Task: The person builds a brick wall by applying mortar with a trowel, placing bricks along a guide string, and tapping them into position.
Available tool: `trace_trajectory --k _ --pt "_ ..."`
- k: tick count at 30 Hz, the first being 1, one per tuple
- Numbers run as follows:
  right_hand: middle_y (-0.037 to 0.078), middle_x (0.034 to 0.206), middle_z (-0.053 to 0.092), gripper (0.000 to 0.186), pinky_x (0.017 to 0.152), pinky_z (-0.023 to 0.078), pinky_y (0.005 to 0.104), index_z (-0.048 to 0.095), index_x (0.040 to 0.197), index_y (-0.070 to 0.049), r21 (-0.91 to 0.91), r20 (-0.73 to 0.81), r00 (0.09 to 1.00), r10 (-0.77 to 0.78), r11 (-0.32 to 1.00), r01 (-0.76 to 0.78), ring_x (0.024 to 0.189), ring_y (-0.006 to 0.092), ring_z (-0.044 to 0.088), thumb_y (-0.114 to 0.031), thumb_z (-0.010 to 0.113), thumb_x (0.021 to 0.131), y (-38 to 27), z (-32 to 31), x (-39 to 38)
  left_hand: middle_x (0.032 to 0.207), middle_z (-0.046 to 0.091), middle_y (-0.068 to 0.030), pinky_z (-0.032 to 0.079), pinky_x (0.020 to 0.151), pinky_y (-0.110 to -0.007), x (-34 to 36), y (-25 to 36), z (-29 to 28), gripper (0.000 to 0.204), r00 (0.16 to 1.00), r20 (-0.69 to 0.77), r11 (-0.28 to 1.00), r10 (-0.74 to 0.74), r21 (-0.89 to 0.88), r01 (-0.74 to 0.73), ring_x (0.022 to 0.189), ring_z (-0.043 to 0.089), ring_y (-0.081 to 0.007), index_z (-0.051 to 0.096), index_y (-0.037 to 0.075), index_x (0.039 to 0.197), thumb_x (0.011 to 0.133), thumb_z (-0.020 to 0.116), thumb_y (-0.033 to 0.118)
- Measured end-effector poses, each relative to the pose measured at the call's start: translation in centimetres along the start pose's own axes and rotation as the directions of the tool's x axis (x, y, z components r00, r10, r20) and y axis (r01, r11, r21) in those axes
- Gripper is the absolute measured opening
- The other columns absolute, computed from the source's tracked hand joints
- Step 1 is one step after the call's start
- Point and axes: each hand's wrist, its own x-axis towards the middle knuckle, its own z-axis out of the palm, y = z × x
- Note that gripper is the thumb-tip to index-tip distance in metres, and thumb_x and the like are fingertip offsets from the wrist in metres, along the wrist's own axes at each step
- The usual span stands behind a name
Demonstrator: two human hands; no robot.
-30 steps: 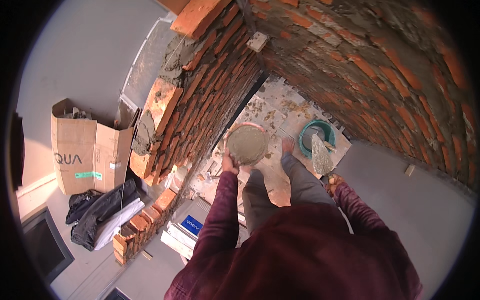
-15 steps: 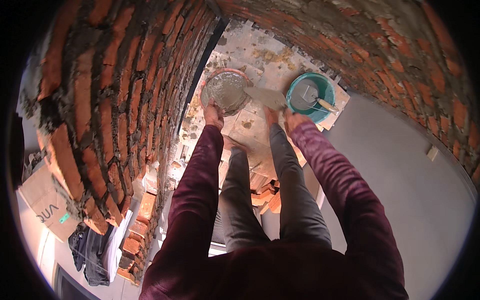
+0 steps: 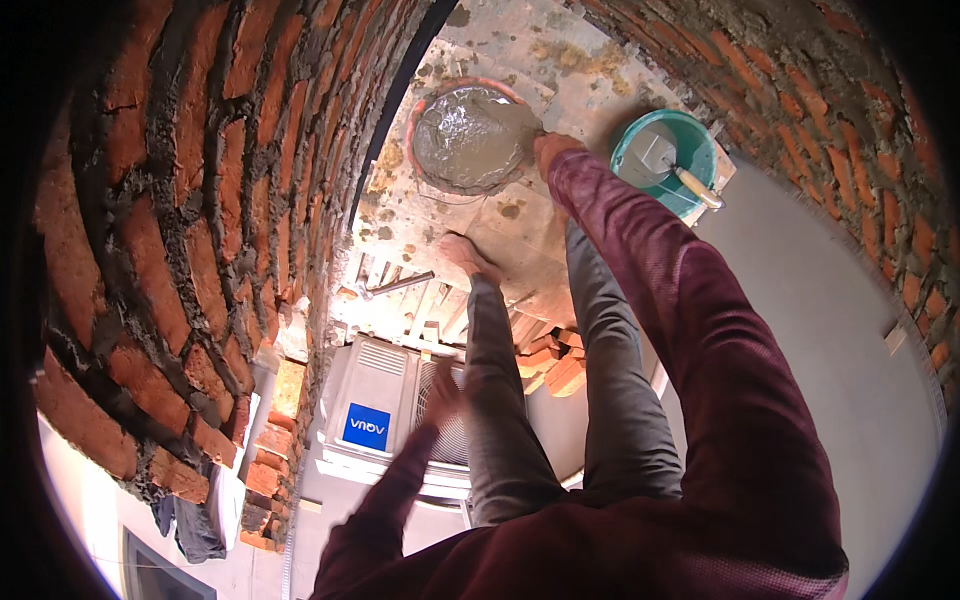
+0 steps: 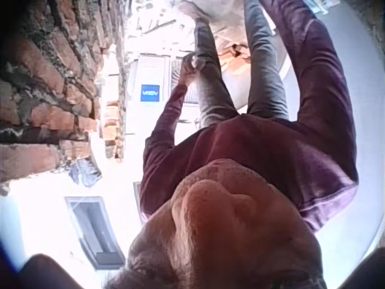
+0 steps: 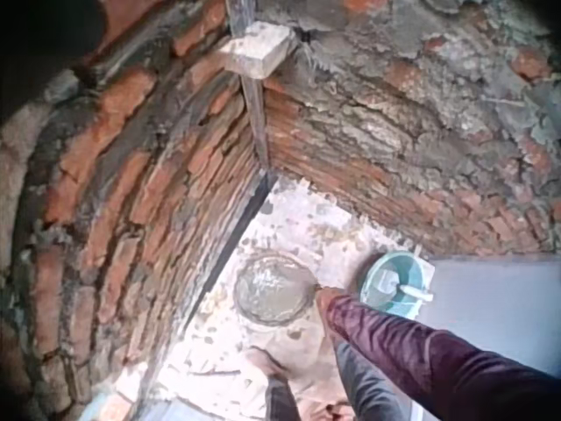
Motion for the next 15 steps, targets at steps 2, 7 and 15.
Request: trace_trajectory --k 2,7,15 --pt "0.009 0.104 0.068 0.029 0.077 0.054 0.0400 0.066 0.110 -0.009 0.302 0.069 0.997 0.045 0.951 -0.064 0.092 0.0288 0.067 -0.016 0.063 0.082 -1.0 1.9 0.0 0.133 0.047 -0.0254 0.036 0.105 -0.051 -3.7 7.9 -1.7 0.068 0.980 0.149 0.991 -0.133 0.003 0.134 0.126 0.044 -0.0420 0.048 0.007 0.133 0.075 0.078 0.030" --pt "0.006 0.078 0.060 0.022 0.051 0.045 0.0339 0.066 0.101 -0.010 0.909 0.418 0.889 -0.187 0.073 -0.411 0.063 0.0210 0.060 -0.019 0.066 0.081 -4.9 6.2 1.2 0.140 0.043 -0.0234 0.028 0.109 -0.054 -3.0 9.6 -0.8 0.064 0.867 0.125 0.872 -0.482 0.161 0.462 0.131 0.036 -0.0441 0.055 0.015 0.129 0.072 0.076 0.034" --pt "0.000 0.069 0.048 0.025 0.034 0.030 0.0256 0.057 0.105 -0.009 0.486 0.290 0.791 -0.539 -0.629 -0.607 0.039 0.0096 0.039 -0.031 0.053 0.096 -4.4 3.2 -7.2 0.142 0.045 -0.0181 0.024 0.111 -0.055 -2.7 9.1 0.5 0.052 0.797 0.143 0.800 -0.586 0.254 0.543 0.135 0.036 -0.0386 0.062 0.016 0.122 0.075 0.073 0.037"
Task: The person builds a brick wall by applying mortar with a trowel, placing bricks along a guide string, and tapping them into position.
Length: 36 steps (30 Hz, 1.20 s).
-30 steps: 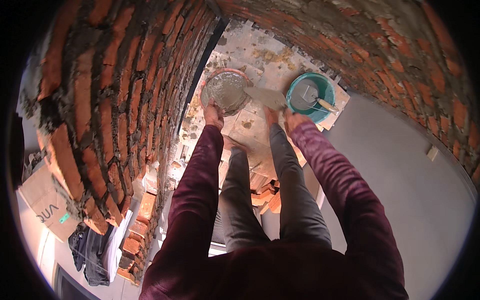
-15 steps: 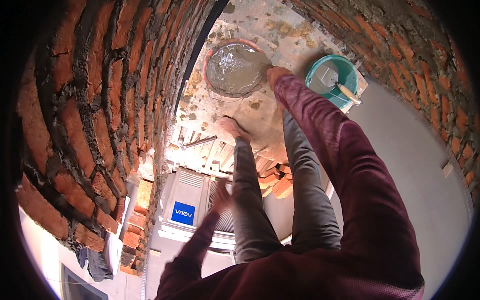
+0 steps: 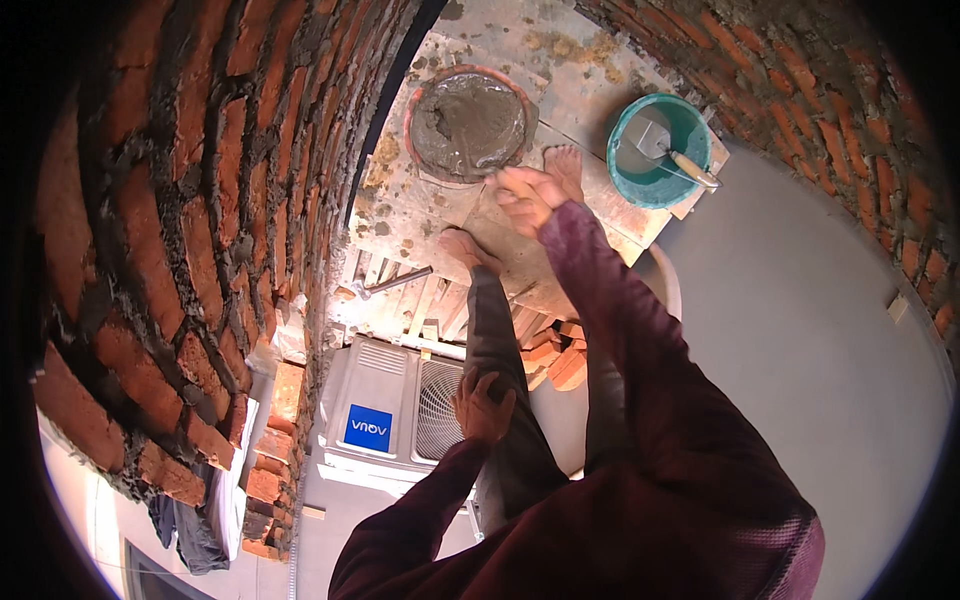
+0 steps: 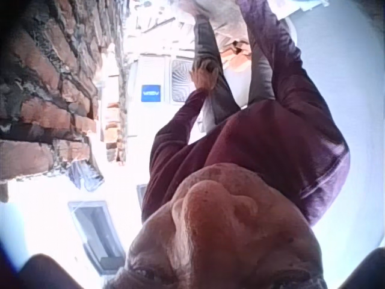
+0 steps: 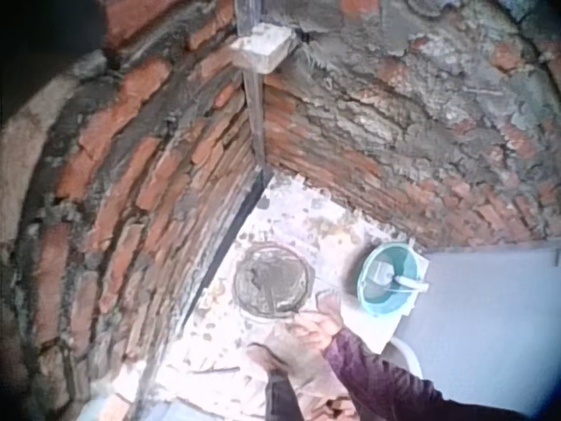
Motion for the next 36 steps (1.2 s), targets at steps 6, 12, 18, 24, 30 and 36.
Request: trace_trajectory --k 6,12,18,24,30,36 --pt "0.002 0.066 0.047 0.036 0.033 0.035 0.0297 0.057 0.111 -0.010 -0.804 -0.411 0.849 -0.331 0.571 -0.166 0.039 0.0143 0.041 -0.041 0.042 0.101 -2.1 4.5 1.1 0.143 0.046 -0.0138 0.024 0.112 -0.057 0.2 -0.3 1.4 0.048 0.996 0.022 0.996 -0.081 -0.039 0.082 0.136 0.037 -0.0342 0.063 0.018 0.121 0.077 0.071 0.037" --pt "0.022 0.107 0.066 0.040 0.096 0.047 0.0398 0.063 0.118 -0.007 -0.599 -0.162 0.909 -0.384 -0.694 -0.400 0.109 0.0357 0.062 -0.034 0.042 0.096 -5.7 -3.3 8.6 0.143 0.046 -0.0142 0.024 0.111 -0.059 0.0 -0.1 2.6 0.044 0.997 0.010 0.996 -0.071 -0.051 0.071 0.136 0.037 -0.0346 0.064 0.017 0.118 0.078 0.070 0.037" --pt "0.020 0.099 0.070 0.032 0.088 0.053 0.0444 0.070 0.105 -0.005 -0.284 0.055 0.858 -0.511 -0.832 -0.477 0.095 0.0356 0.068 -0.029 0.052 0.090 -5.9 2.1 -2.2 0.142 0.047 -0.0145 0.024 0.111 -0.058 -0.2 0.3 3.1 0.042 0.995 -0.002 0.991 -0.099 -0.086 0.099 0.136 0.037 -0.0346 0.064 0.016 0.116 0.079 0.069 0.035" --pt "0.010 0.099 0.068 0.022 0.077 0.052 0.0392 0.073 0.099 -0.011 -0.694 -0.149 0.878 -0.455 -0.584 -0.421 0.088 0.0295 0.065 -0.025 0.062 0.085 -6.1 -5.5 7.4 0.143 0.046 -0.0146 0.023 0.112 -0.058 0.5 0.3 2.8 0.042 0.994 0.011 0.991 -0.105 -0.081 0.106 0.137 0.036 -0.0341 0.064 0.016 0.116 0.079 0.068 0.036" --pt "0.003 0.076 0.055 0.012 0.043 0.038 0.0279 0.060 0.093 -0.008 -0.612 -0.289 0.951 0.108 0.743 -0.270 0.053 0.0138 0.048 -0.018 0.062 0.087 -6.7 -2.3 8.5 0.144 0.045 -0.0156 0.020 0.112 -0.063 1.4 1.6 2.4 0.042 0.991 0.024 0.989 -0.134 -0.053 0.135 0.139 0.032 -0.0370 0.064 0.016 0.115 0.079 0.067 0.036" --pt "0.002 0.077 0.048 0.026 0.038 0.033 0.0194 0.054 0.107 0.007 0.130 0.103 0.994 0.029 0.991 -0.042 0.048 0.0069 0.042 -0.015 0.053 0.093 -3.7 -1.0 2.5 0.145 0.045 -0.0149 0.017 0.113 -0.063 1.5 2.5 1.9 0.042 0.992 0.033 0.990 -0.124 -0.062 0.126 0.140 0.032 -0.0364 0.064 0.013 0.115 0.079 0.064 0.035"
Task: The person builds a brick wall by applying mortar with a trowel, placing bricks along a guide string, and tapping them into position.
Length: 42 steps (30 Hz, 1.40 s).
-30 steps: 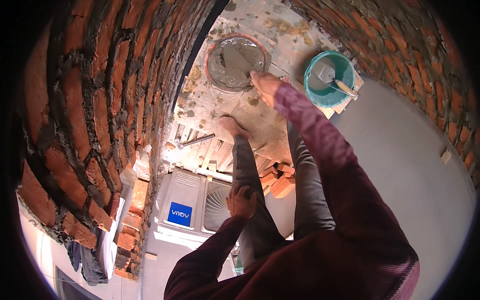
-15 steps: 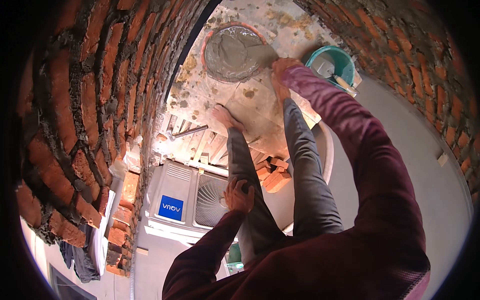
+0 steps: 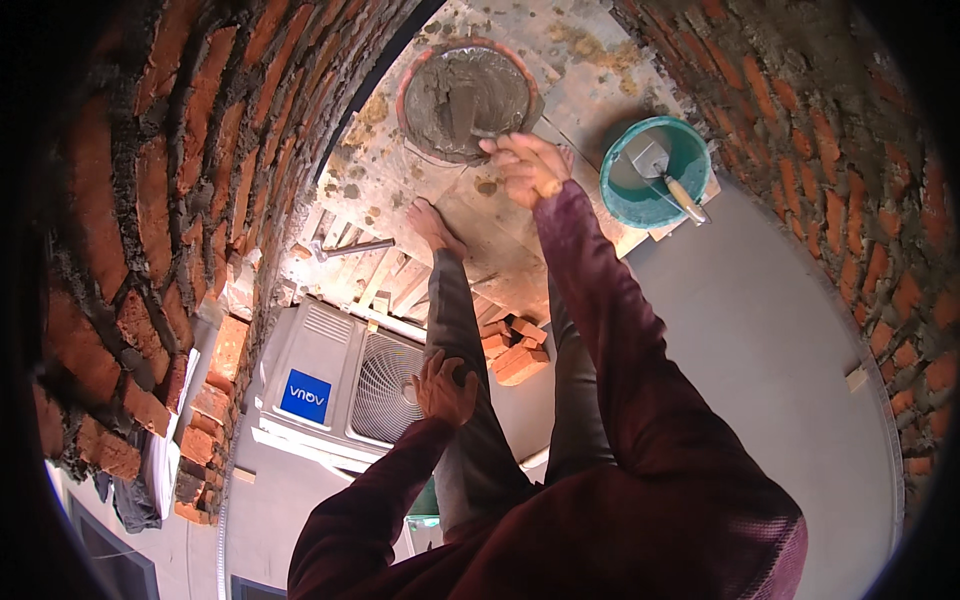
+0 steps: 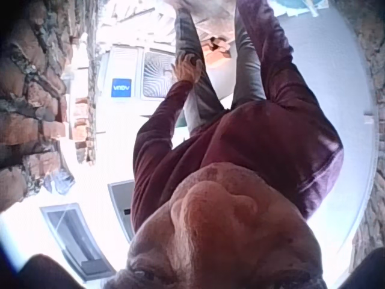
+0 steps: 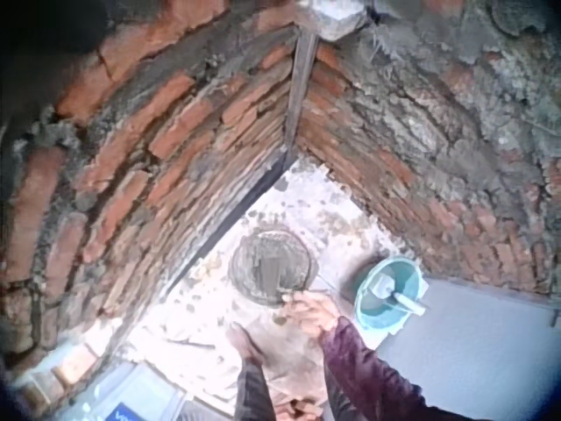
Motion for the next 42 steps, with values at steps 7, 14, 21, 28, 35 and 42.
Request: trace_trajectory --k 7,14,21,28,35,42 --pt "0.003 0.077 0.048 0.023 0.038 0.041 0.0288 0.055 0.108 -0.007 -0.827 -0.411 0.895 -0.174 0.485 -0.285 0.049 0.0111 0.048 -0.027 0.049 0.098 0.8 7.2 -6.7 0.143 0.046 -0.0159 0.020 0.112 -0.062 0.0 0.3 0.2 0.041 1.000 -0.008 1.000 -0.013 -0.011 0.013 0.138 0.034 -0.0367 0.064 0.014 0.113 0.079 0.067 0.037" --pt "0.007 0.106 0.067 0.027 0.092 0.046 0.0341 0.063 0.107 -0.012 0.026 -0.171 0.983 -0.061 -0.998 -0.058 0.110 0.0227 0.056 -0.027 0.058 0.084 -3.8 -5.8 4.7 0.144 0.046 -0.0147 0.018 0.113 -0.062 0.3 0.1 0.2 0.042 1.000 -0.002 1.000 -0.001 -0.006 0.001 0.140 0.032 -0.0346 0.065 0.014 0.114 0.078 0.067 0.037" --pt "0.018 0.090 0.069 0.034 0.081 0.052 0.0458 0.070 0.101 -0.004 -0.011 0.272 0.861 -0.429 -0.897 -0.443 0.088 0.0336 0.067 -0.029 0.053 0.086 -2.6 0.4 -4.7 0.145 0.045 -0.0124 0.017 0.114 -0.061 -0.1 0.0 0.9 0.044 0.999 0.024 0.999 -0.042 -0.031 0.043 0.142 0.030 -0.0326 0.064 0.016 0.116 0.079 0.067 0.038" --pt "0.018 0.113 0.067 0.035 0.090 0.052 0.0413 0.070 0.102 -0.003 -0.667 -0.179 0.702 -0.689 -0.439 -0.601 0.106 0.0345 0.064 -0.029 0.066 0.078 -1.7 -4.5 2.5 0.146 0.044 -0.0129 0.017 0.113 -0.063 0.4 -0.3 -0.3 0.046 0.999 0.050 1.000 -0.006 -0.009 0.007 0.141 0.030 -0.0338 0.063 0.013 0.119 0.081 0.065 0.038" --pt "0.021 0.096 0.067 0.031 0.078 0.051 0.0418 0.066 0.100 0.000 -0.804 0.067 0.774 -0.629 -0.494 -0.331 0.091 0.0345 0.066 -0.018 0.068 0.075 0.1 -6.2 5.8 0.145 0.045 -0.0140 0.018 0.113 -0.061 0.2 -1.5 0.1 0.044 1.000 0.024 1.000 0.010 -0.024 -0.010 0.141 0.031 -0.0349 0.063 0.013 0.117 0.080 0.066 0.037" --pt "0.019 0.084 0.060 0.026 0.080 0.041 0.0452 0.067 0.093 -0.010 -0.796 0.270 0.701 -0.660 -0.563 -0.223 0.089 0.0359 0.057 -0.023 0.068 0.070 -0.9 -8.7 3.1 0.145 0.046 -0.0120 0.018 0.113 -0.062 0.7 -0.4 -1.4 0.047 0.999 0.042 0.999 0.023 0.032 -0.025 0.140 0.032 -0.0344 0.063 0.013 0.119 0.080 0.064 0.038"
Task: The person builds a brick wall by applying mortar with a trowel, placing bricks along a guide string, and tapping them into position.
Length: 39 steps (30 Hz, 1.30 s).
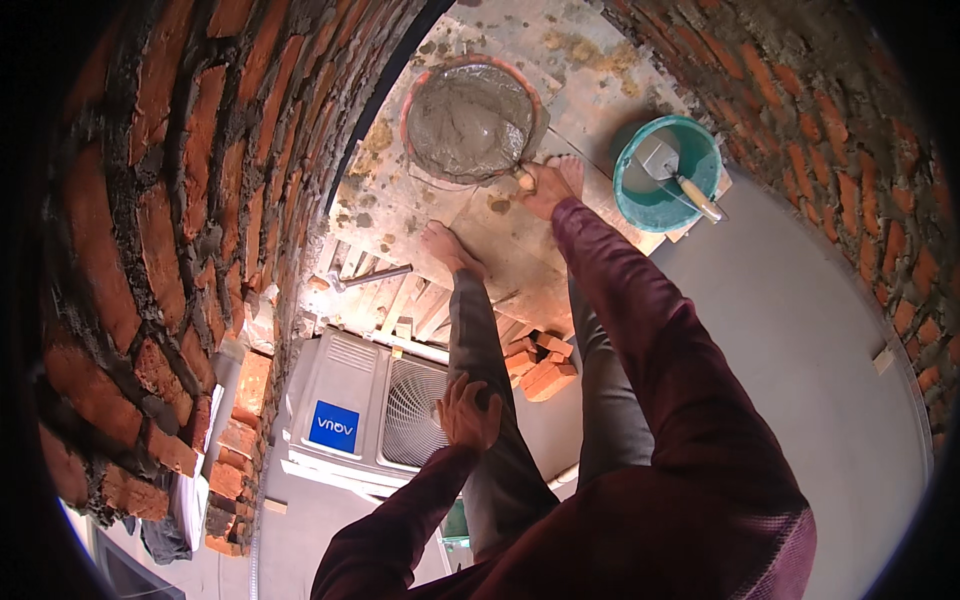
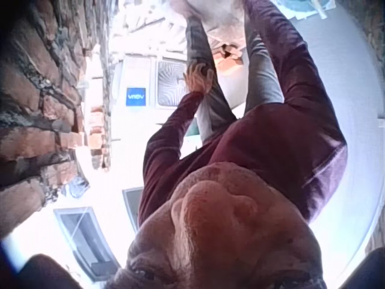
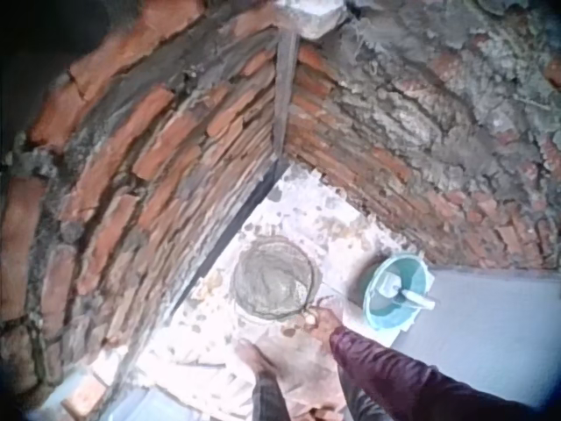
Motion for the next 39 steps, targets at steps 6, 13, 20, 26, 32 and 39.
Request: trace_trajectory --k 6,13,20,26,32,39 --pt "0.022 0.093 0.059 0.027 0.081 0.044 0.0464 0.058 0.094 -0.002 0.118 0.183 0.980 -0.075 0.992 0.054 0.093 0.0407 0.056 -0.020 0.062 0.074 -3.2 -9.4 -2.8 0.141 0.048 -0.0127 0.023 0.113 -0.057 -0.3 0.7 -0.5 0.044 0.987 -0.161 0.992 0.020 -0.122 -0.040 0.139 0.033 -0.0350 0.063 0.015 0.117 0.079 0.067 0.037" --pt "0.013 0.068 0.055 0.019 0.062 0.044 0.0373 0.057 0.083 -0.002 0.012 0.445 0.873 -0.199 0.976 0.216 0.064 0.0214 0.054 -0.008 0.066 0.067 -16.0 -32.7 -10.6 0.139 0.047 -0.0188 0.028 0.112 -0.051 -2.3 0.6 0.5 0.056 0.920 -0.383 0.962 0.077 -0.213 -0.169 0.134 0.036 -0.0401 0.059 0.009 0.124 0.079 0.068 0.040" --pt "0.007 0.066 0.054 0.015 0.059 0.045 0.0352 0.055 0.081 -0.003 -0.109 0.614 0.691 -0.382 0.826 0.553 0.062 0.0162 0.054 -0.008 0.065 0.071 -40.6 -55.0 -14.2 0.119 0.060 -0.0278 0.043 0.101 -0.042 -6.9 2.6 -2.3 0.053 0.844 -0.532 0.646 -0.066 -0.668 -0.371 0.113 0.057 -0.0395 0.058 -0.002 0.123 0.084 0.065 0.032" --pt "0.004 0.070 0.056 0.016 0.056 0.047 0.0347 0.057 0.084 -0.005 -0.249 0.657 0.513 -0.552 0.484 0.839 0.058 0.0173 0.053 -0.014 0.062 0.072 -58.8 -60.0 -10.1 0.109 0.067 -0.0233 0.049 0.091 -0.038 -10.2 1.4 0.1 0.050 0.895 -0.386 0.533 -0.223 -0.817 -0.219 0.104 0.065 -0.0335 0.060 -0.001 0.119 0.085 0.066 0.035" --pt "0.014 0.075 0.058 0.025 0.061 0.045 0.0462 0.053 0.098 -0.003 -0.533 0.566 0.373 -0.735 0.019 0.846 0.066 0.0335 0.059 -0.010 0.059 0.074 -66.1 -54.6 -5.4 0.104 0.070 -0.0201 0.051 0.086 -0.037 -13.4 -0.4 2.8 0.046 0.886 -0.327 0.363 -0.329 -0.910 -0.202 0.097 0.067 -0.0294 0.063 0.000 0.114 0.086 0.066 0.036" --pt "0.015 0.082 0.060 0.020 0.063 0.050 0.0483 0.050 0.104 -0.008 -0.739 0.265 0.437 -0.859 0.110 0.664 0.073 0.0357 0.064 -0.010 0.053 0.084 -61.2 -52.5 -6.8 0.094 0.071 -0.0161 0.050 0.085 -0.036 -13.3 -4.3 0.5 0.040 0.885 -0.338 0.450 -0.321 -0.876 -0.171 0.091 0.068 -0.0264 0.068 0.001 0.104 0.088 0.063 0.038"
